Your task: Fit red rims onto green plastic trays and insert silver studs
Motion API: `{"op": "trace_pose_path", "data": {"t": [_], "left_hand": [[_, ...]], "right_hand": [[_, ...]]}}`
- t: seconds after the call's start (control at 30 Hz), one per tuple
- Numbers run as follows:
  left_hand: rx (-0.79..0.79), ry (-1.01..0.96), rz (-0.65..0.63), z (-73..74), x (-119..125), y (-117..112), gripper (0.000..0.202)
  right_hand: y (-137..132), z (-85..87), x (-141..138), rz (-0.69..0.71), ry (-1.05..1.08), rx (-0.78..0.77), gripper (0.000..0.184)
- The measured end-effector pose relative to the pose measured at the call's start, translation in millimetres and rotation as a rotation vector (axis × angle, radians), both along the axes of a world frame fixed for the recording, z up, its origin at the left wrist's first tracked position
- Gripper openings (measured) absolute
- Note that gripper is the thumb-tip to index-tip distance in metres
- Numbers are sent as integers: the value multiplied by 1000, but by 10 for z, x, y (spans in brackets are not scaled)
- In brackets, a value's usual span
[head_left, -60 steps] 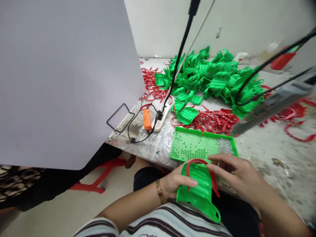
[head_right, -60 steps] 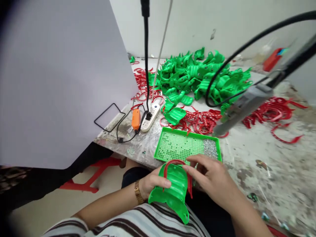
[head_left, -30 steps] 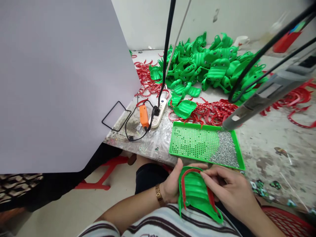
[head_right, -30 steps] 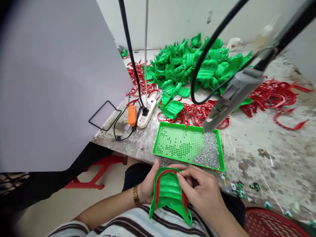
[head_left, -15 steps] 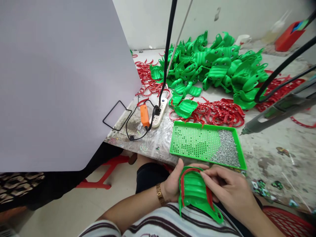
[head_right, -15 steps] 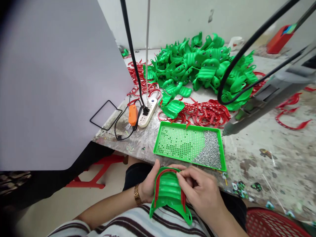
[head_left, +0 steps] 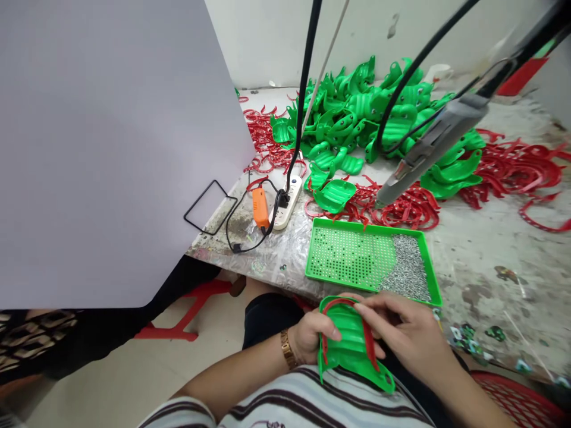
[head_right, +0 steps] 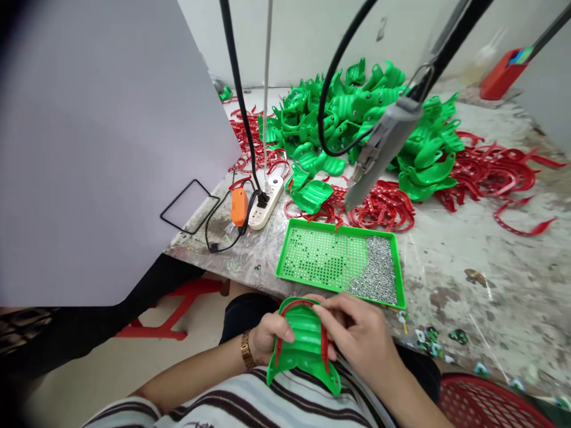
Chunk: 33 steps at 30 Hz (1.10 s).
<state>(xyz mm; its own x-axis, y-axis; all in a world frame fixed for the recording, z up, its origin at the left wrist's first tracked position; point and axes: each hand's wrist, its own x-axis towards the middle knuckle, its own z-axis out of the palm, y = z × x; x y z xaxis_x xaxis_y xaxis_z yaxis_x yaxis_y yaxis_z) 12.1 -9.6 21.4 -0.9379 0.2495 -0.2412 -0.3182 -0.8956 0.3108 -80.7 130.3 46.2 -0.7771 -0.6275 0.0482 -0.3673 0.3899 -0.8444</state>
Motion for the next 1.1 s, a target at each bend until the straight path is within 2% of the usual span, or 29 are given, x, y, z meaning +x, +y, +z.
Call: {"op": "trace_pose_path", "data": {"t": [0.07,0.13,0.17,0.23,0.27,0.3,0.37,0.43,0.5,0.57,0.73,0.9,1.1], "left_hand": [[37,45,22,9,4,-6,80],[48,74,69,20,8,-5,81],[47,85,89,26,9,-1,82],[41,95,116,43,8,8,84],[39,100,125,53,5,12,85],[39,103,132,63,3,13,85],[38,102,146,83,-2,7,84],[28,91,170,97,-3,-11,81],[16,61,196,98,-1,-37,79],[13,24,214,86,-2,-60,77],[32,-44,214,22,-43,-82,72],[47,-31,222,-43,-95,-88,67],[29,-23,227,-36,-103,-95,64]], "right_hand": [[5,47,-254,-246,46,-68,31],[-39,133,-615,-553,130,-224,39],[-85,184,-813,-550,131,-341,48],[-222,281,-1188,-356,32,-545,80],[-307,320,-1345,-273,-7,-557,88],[-395,350,-1472,-196,-43,-556,91],[-555,383,-1630,-57,-110,-519,83],[-660,381,-1672,14,-144,-497,65],[-694,353,-1632,27,-145,-497,44],[-675,305,-1546,24,-130,-515,32],[-592,64,-1278,-4,-62,-651,29],[-577,-228,-1115,-52,-39,-662,31],[-604,-325,-1112,-97,-13,-657,29]]}}
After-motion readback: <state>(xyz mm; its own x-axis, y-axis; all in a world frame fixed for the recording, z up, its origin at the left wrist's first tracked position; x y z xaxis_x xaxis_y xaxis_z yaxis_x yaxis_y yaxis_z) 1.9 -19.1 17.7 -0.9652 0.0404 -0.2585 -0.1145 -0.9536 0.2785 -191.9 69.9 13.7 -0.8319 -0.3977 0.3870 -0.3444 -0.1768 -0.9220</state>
